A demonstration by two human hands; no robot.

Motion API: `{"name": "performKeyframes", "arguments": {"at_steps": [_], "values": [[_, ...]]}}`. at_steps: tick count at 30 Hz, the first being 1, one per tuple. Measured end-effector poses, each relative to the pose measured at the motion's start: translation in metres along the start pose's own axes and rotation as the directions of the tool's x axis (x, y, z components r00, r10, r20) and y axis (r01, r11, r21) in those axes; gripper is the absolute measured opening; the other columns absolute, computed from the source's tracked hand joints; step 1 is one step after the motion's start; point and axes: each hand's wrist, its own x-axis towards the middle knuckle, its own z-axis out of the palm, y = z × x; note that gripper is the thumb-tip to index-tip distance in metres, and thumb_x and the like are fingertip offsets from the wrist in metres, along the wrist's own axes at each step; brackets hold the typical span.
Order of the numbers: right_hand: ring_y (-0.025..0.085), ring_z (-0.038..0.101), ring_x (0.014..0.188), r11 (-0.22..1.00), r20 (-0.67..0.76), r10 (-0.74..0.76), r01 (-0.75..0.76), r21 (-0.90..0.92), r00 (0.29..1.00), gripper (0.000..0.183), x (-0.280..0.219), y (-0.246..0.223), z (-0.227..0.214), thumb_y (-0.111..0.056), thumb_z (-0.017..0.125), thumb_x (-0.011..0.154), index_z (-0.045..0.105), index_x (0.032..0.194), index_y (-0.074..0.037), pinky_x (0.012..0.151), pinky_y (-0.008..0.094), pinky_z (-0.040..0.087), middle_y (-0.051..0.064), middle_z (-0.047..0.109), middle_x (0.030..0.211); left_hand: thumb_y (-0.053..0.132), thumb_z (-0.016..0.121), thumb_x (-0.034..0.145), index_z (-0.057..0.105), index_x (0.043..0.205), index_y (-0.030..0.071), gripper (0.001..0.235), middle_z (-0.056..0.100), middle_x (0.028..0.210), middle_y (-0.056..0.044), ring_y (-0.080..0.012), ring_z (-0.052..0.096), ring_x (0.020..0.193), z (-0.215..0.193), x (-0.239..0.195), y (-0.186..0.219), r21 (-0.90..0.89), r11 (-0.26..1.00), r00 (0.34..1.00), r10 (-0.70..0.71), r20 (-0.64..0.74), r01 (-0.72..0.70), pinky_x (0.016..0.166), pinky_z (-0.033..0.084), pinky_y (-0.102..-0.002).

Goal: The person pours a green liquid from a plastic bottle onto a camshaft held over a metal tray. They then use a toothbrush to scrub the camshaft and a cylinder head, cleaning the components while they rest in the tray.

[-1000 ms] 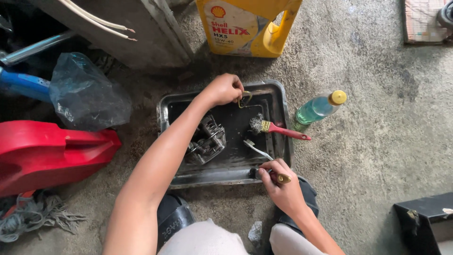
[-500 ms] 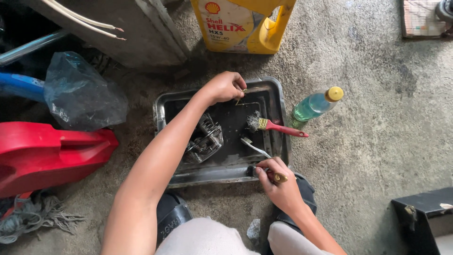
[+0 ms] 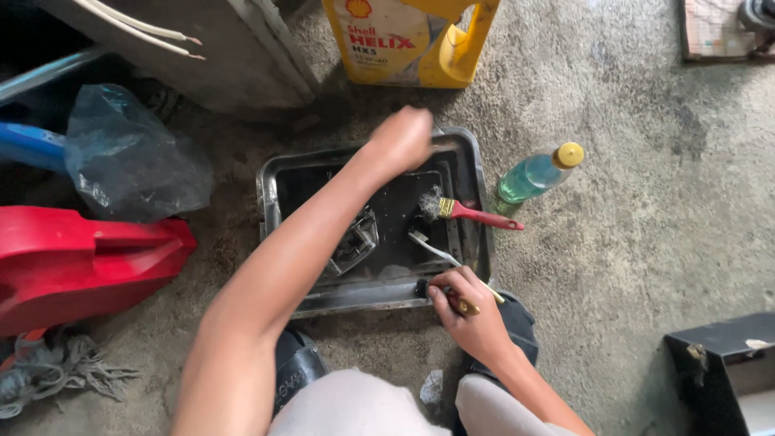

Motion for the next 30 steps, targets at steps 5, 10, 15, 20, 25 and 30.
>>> {"name": "performKeyframes", "arguments": {"at_steps": [5,10,15,20,25,30], "values": [[0.022,0.066,0.075,0.999,0.004,-0.045,0.045,0.011,0.999,0.009,0.000,-0.004,0.009,-0.007,0.073,0.089,0.069,0.097,-0.005,0.065,0.031,0.052,0.009,0.064,0.090,0.030,0.077,0.092,0.027,0.146,-0.002,0.081,0.049,0.138,-0.034,-0.0493,0.057,0.124,-0.041,0.007,0.073,-0.232,0.877,0.777,0.215,-0.592,-0.420,0.104,0.049,-0.053],[0.022,0.067,0.075,0.999,0.031,-0.004,0.003,0.033,1.000,0.009,-0.002,-0.001,0.010,-0.007,0.073,0.089,0.069,0.097,-0.005,0.065,0.032,0.054,0.009,0.064,0.093,0.021,0.070,0.104,0.018,0.161,0.014,0.078,0.040,0.161,-0.023,-0.0429,0.054,0.140,-0.051,-0.060,0.060,-0.287,0.884,0.727,0.083,-0.682,-0.370,0.114,0.052,-0.043],[0.024,0.067,0.078,0.999,0.053,-0.052,0.052,0.004,0.997,0.011,0.001,-0.007,0.012,-0.007,0.073,0.089,0.069,0.099,-0.005,0.068,0.034,0.054,0.009,0.063,0.095,0.028,0.068,0.099,0.045,0.150,0.010,0.059,0.052,0.150,-0.018,-0.0405,0.056,0.131,-0.071,-0.159,0.029,-0.273,0.959,0.905,-0.051,-0.421,-0.073,0.105,0.050,-0.046],[0.024,0.067,0.078,1.000,0.115,-0.016,0.014,0.019,0.993,0.013,0.005,-0.014,0.008,-0.008,0.074,0.088,0.067,0.099,-0.004,0.068,0.034,0.055,0.010,0.061,0.097,0.032,0.070,0.100,0.060,0.139,0.008,0.047,0.063,0.142,-0.014,-0.0360,0.059,0.133,-0.047,-0.234,-0.010,-0.139,0.990,0.865,-0.102,-0.492,0.038,0.111,0.046,-0.045],[0.023,0.067,0.081,0.998,0.124,-0.054,0.055,-0.008,0.991,0.013,0.017,-0.021,0.000,-0.008,0.075,0.088,0.068,0.098,-0.005,0.071,0.033,0.055,0.009,0.062,0.095,0.044,0.071,0.096,0.051,0.148,0.005,0.068,0.046,0.156,-0.020,-0.0407,0.043,0.144,-0.030,-0.280,-0.017,-0.090,0.980,0.860,-0.200,-0.469,0.179,0.116,0.036,-0.052],[0.014,0.067,0.083,0.988,0.067,0.125,-0.130,0.082,0.990,0.015,0.041,-0.025,0.001,-0.008,0.077,0.089,0.069,0.101,-0.004,0.072,0.028,0.054,0.005,0.063,0.096,0.063,0.076,0.075,0.028,0.157,0.007,0.110,0.024,0.161,-0.025,-0.0447,0.025,0.147,-0.015,-0.283,-0.023,-0.008,0.992,0.921,-0.121,-0.370,0.127,0.115,0.022,-0.057]]}}
